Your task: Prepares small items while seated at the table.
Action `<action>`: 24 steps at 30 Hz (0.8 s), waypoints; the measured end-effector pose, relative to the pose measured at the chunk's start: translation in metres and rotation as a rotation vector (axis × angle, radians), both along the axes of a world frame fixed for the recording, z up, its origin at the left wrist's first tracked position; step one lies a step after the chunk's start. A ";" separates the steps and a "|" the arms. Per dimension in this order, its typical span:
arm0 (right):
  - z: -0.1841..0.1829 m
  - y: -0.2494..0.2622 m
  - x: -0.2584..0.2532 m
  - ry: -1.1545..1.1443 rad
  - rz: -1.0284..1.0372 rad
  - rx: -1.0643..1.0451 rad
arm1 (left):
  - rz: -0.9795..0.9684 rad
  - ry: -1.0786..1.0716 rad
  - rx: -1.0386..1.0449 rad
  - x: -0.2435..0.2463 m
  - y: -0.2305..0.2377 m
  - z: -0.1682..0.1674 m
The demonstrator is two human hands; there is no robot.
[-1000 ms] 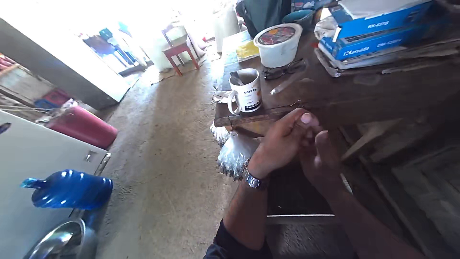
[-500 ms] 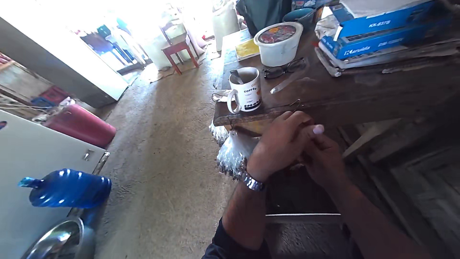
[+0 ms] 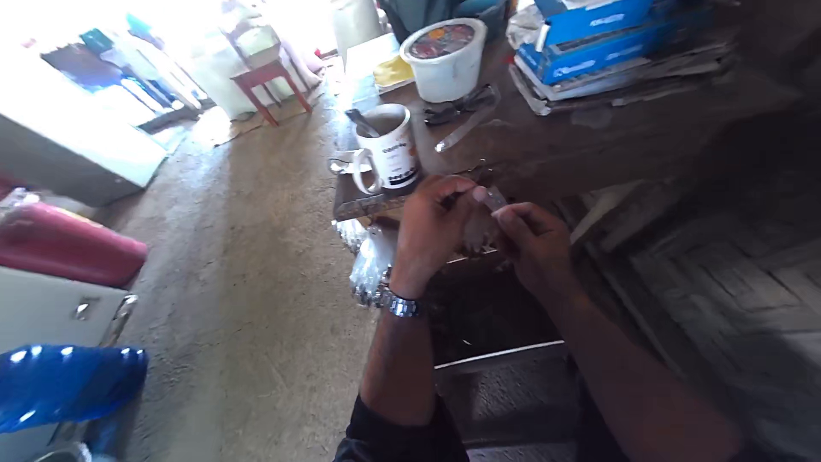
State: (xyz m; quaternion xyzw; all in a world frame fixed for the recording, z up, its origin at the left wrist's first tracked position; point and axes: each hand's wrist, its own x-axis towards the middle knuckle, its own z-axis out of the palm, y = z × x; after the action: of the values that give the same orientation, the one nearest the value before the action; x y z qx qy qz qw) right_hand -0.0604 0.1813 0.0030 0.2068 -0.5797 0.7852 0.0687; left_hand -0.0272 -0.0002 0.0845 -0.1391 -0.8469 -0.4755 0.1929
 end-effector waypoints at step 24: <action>0.003 -0.006 -0.016 -0.228 0.015 0.005 | 0.119 -0.075 0.020 -0.036 0.014 -0.017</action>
State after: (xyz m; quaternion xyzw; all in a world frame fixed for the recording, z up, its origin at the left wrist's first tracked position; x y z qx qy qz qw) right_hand -0.0769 0.1754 0.0061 0.1205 -0.5842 0.8026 -0.0043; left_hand -0.0631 0.0141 0.0672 -0.0685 -0.8556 -0.4764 0.1905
